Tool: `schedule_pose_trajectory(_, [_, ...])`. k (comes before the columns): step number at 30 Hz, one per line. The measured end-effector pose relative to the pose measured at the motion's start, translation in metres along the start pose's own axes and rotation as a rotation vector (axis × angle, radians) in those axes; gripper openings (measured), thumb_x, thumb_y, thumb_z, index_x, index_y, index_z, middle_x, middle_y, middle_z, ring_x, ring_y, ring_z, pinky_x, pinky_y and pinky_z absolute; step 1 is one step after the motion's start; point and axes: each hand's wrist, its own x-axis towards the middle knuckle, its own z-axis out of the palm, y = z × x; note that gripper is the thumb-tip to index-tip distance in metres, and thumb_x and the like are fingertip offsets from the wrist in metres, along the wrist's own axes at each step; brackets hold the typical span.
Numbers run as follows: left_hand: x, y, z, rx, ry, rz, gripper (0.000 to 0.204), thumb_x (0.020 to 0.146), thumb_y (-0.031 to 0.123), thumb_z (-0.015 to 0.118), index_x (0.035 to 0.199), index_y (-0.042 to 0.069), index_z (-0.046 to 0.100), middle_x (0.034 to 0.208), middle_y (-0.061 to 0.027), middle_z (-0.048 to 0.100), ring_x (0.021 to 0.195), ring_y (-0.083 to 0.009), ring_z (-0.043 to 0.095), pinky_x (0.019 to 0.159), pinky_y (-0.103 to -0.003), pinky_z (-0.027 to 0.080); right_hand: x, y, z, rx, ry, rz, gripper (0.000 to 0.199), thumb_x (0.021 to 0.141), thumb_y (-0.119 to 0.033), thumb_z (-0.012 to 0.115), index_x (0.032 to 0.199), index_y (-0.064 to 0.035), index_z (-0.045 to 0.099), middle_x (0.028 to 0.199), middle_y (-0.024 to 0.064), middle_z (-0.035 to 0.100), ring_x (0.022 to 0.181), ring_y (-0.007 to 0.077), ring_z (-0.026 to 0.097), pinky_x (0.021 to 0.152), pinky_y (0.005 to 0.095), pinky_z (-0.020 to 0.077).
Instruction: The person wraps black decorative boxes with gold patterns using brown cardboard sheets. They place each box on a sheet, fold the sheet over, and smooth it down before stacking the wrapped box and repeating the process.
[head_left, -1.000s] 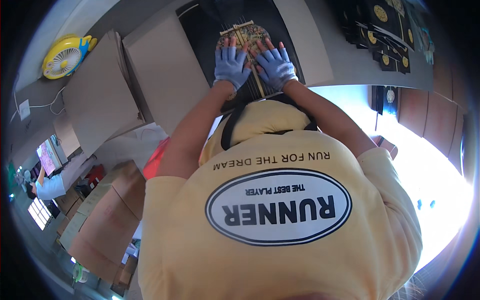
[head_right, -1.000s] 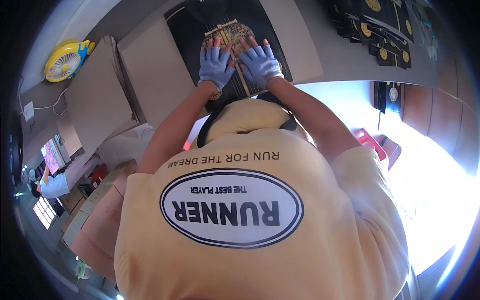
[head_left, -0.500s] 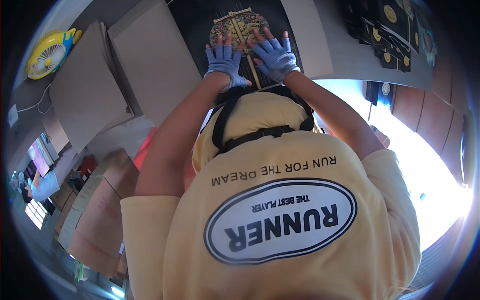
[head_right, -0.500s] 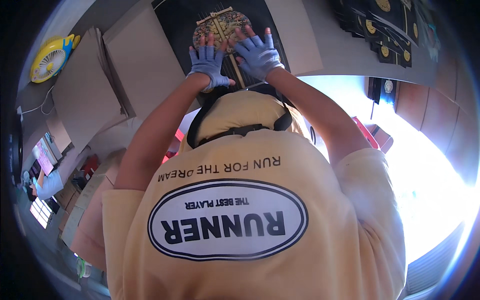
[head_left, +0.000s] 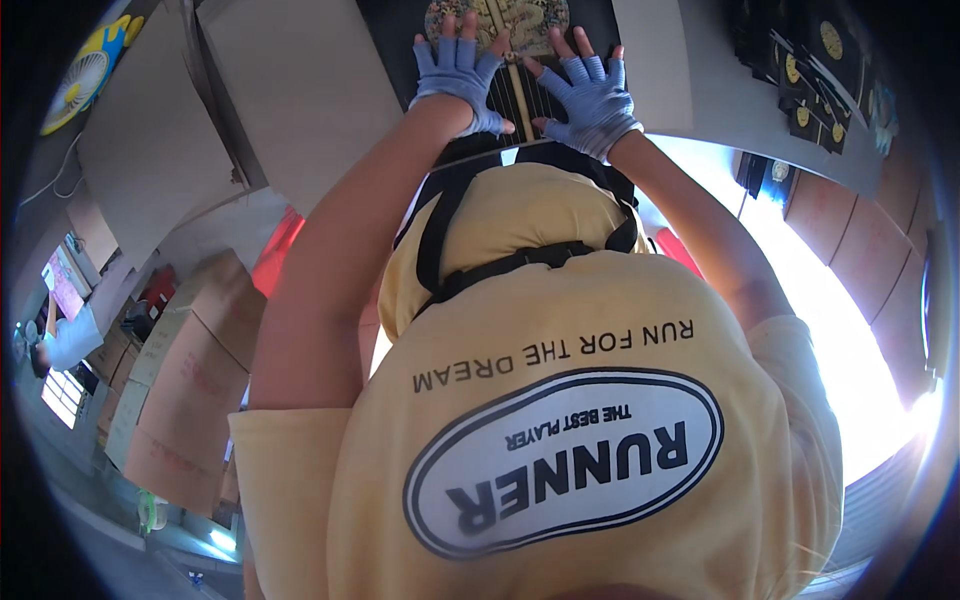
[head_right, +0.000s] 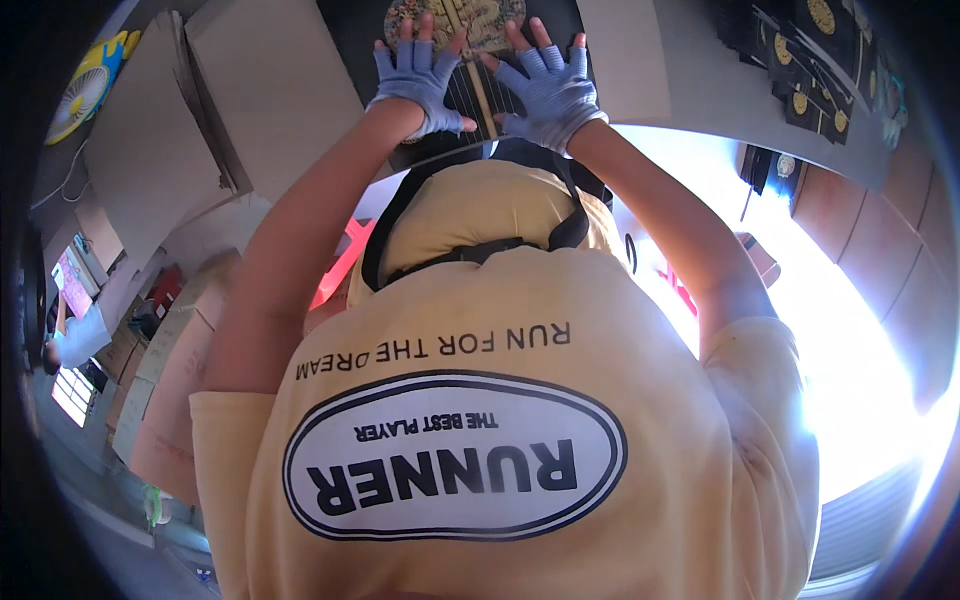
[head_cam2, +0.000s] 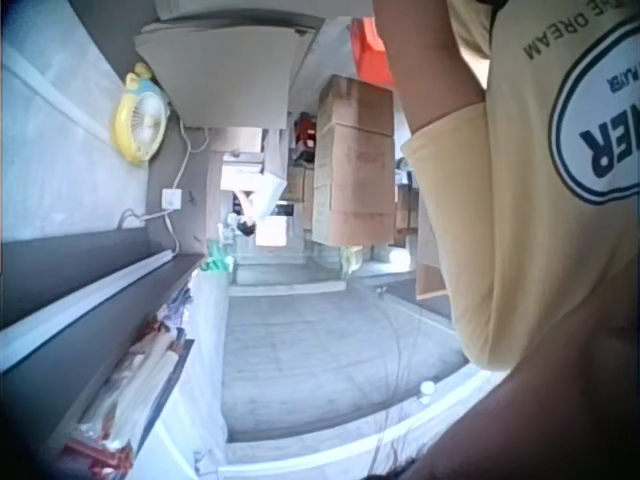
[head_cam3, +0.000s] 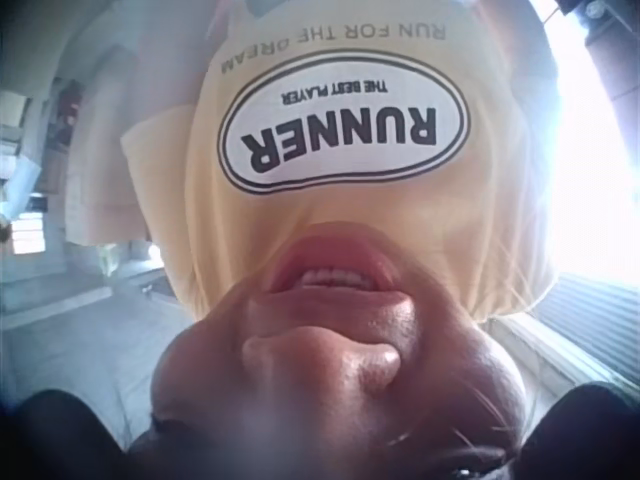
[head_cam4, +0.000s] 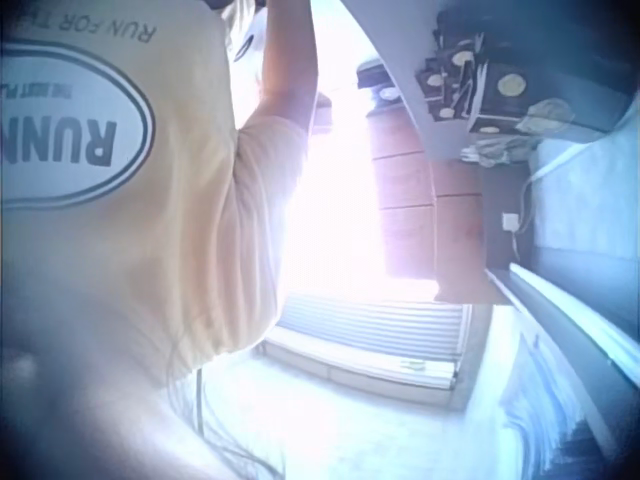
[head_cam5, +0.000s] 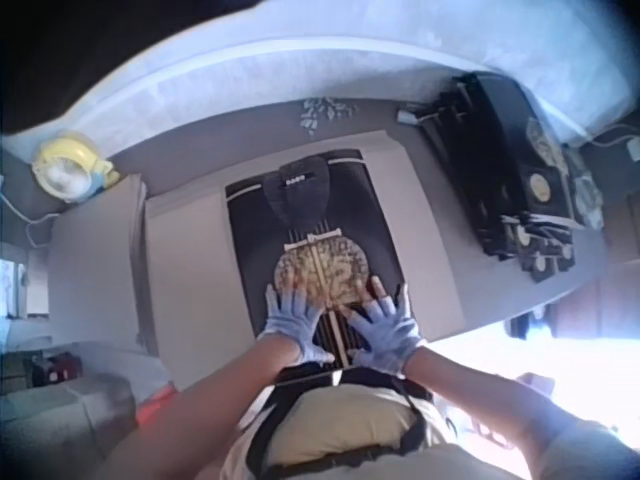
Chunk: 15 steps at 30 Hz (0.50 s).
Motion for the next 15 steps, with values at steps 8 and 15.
schedule_pose_trajectory(8, [-0.001, 0.008, -0.02, -0.018, -0.126, -0.053, 0.137, 0.056, 0.074, 0.073, 0.155, 0.015, -0.002, 0.156, -0.0268, -0.016, 0.143, -0.0478, -0.018, 0.106, -0.073, -0.001, -0.028, -0.005, 0.007, 0.04, 0.034, 0.062, 0.087, 0.072, -0.056, 0.071, 0.147, -0.0375, 0.032, 0.16, 0.0079, 0.011, 0.148, 0.0317, 0.009, 0.109, 0.0691, 0.0163])
schedule_pose_trajectory(15, [0.003, 0.016, -0.029, -0.022, -0.203, -0.143, 0.137, 0.057, 0.07, 0.076, 0.155, 0.017, -0.003, 0.157, -0.0247, -0.018, 0.144, -0.045, -0.017, 0.106, -0.074, 0.0, -0.042, -0.016, 0.025, 0.112, 0.124, 0.101, 0.07, 0.082, -0.044, 0.067, 0.145, -0.0362, 0.037, 0.16, 0.0085, 0.013, 0.148, 0.0325, 0.011, 0.11, 0.068, 0.017])
